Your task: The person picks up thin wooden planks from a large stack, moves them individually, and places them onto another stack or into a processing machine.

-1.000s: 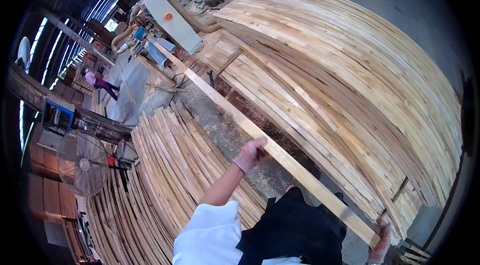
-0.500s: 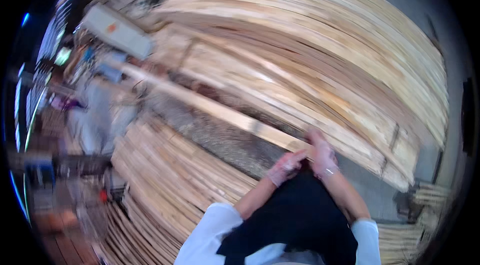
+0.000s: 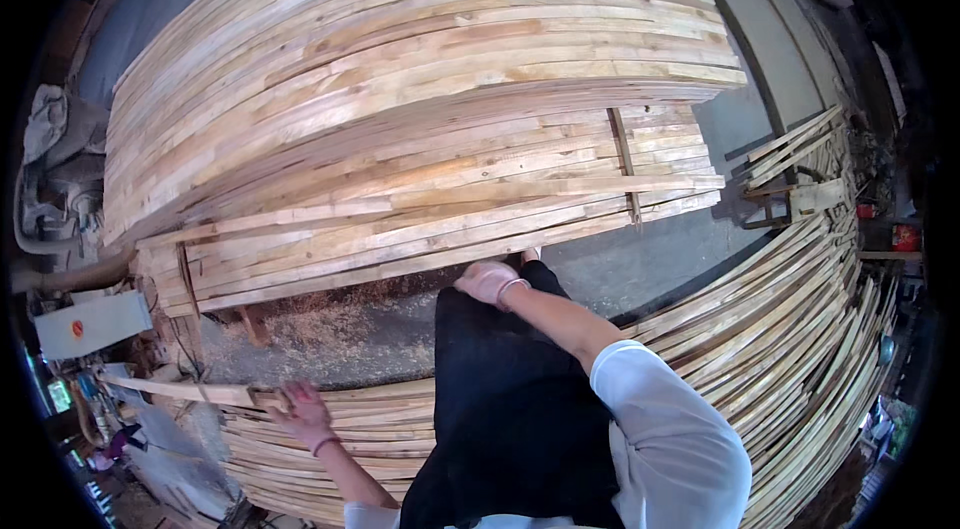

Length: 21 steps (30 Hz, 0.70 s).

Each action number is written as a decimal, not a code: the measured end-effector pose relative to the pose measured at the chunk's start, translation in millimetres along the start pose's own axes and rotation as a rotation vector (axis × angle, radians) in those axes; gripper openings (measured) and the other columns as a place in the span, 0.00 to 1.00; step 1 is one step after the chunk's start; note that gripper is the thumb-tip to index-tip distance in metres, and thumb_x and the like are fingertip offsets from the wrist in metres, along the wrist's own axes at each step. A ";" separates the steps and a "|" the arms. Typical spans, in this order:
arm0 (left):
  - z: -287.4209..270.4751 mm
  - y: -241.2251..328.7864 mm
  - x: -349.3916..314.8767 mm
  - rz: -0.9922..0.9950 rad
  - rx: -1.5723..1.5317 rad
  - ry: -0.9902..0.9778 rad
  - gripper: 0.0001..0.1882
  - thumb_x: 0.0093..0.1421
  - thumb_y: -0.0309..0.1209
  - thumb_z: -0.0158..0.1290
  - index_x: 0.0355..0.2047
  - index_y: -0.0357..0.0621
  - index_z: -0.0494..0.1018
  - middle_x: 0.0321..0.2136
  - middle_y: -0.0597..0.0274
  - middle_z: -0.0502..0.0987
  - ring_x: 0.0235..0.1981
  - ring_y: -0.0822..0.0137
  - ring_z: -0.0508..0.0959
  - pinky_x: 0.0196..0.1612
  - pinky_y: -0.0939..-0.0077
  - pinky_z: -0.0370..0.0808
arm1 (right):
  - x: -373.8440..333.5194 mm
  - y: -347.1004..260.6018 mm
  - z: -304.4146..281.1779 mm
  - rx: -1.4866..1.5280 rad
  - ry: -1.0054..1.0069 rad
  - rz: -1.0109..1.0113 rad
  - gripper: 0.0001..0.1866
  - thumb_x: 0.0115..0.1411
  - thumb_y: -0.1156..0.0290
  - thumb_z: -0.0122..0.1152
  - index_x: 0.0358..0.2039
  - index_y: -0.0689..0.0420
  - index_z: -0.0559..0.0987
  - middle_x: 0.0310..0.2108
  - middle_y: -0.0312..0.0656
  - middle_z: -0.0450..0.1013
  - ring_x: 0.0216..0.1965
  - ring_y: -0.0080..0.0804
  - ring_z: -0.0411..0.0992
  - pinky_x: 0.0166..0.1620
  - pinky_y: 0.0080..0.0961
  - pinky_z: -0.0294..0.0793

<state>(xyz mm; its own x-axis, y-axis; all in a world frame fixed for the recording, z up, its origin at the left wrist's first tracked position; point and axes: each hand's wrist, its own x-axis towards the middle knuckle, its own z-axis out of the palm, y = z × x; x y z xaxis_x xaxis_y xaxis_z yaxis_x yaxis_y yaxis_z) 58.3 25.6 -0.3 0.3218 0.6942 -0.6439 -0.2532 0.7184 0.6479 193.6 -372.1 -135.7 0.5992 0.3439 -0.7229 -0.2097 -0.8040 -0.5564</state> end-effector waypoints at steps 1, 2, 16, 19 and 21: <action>-10.8 -15.0 -5.1 -0.059 0.093 -0.058 0.23 0.60 0.50 0.49 0.43 0.45 0.74 0.37 0.56 0.79 0.40 0.58 0.78 0.55 0.55 0.69 | 2.1 26.1 -15.3 -0.066 0.023 0.109 0.22 0.58 0.56 0.44 0.39 0.58 0.80 0.43 0.51 0.75 0.46 0.43 0.73 0.50 0.36 0.70; -33.5 -32.7 0.9 -0.112 0.183 -0.109 0.25 0.61 0.53 0.46 0.43 0.46 0.74 0.38 0.56 0.78 0.40 0.58 0.77 0.55 0.54 0.69 | 7.8 60.9 -30.3 -0.360 0.065 0.047 0.21 0.59 0.57 0.45 0.40 0.56 0.80 0.45 0.46 0.75 0.47 0.39 0.74 0.49 0.39 0.71; -14.0 -177.2 -92.9 -0.534 0.386 0.040 0.16 0.57 0.45 0.52 0.30 0.44 0.72 0.25 0.63 0.69 0.24 0.66 0.65 0.32 0.70 0.63 | 70.6 302.3 -151.6 -0.750 0.281 0.476 0.09 0.56 0.71 0.54 0.34 0.50 0.82 0.33 0.39 0.79 0.37 0.35 0.78 0.39 0.31 0.76; -42.0 -168.3 -74.6 -0.604 0.337 -0.099 0.14 0.58 0.43 0.51 0.32 0.45 0.70 0.27 0.64 0.71 0.25 0.65 0.68 0.37 0.70 0.69 | 36.6 268.9 -150.7 -0.868 0.181 0.290 0.07 0.52 0.67 0.58 0.30 0.50 0.83 0.29 0.40 0.79 0.33 0.36 0.78 0.36 0.32 0.76; -31.7 -171.9 -70.2 -0.604 0.411 -0.023 0.12 0.59 0.41 0.50 0.32 0.46 0.69 0.26 0.65 0.69 0.26 0.66 0.69 0.41 0.68 0.72 | -2.7 232.5 -147.8 -0.958 0.091 0.227 0.09 0.50 0.63 0.59 0.29 0.50 0.83 0.29 0.41 0.79 0.34 0.36 0.78 0.36 0.32 0.75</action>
<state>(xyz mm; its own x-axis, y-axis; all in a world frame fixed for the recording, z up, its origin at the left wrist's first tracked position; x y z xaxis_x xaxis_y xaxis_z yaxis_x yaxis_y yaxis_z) 50.3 -145.2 -79.4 0.3173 0.1777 -0.9315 0.3357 0.8976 0.2856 257.4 -631.6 -202.6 0.6874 0.1264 -0.7152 0.3630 -0.9127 0.1876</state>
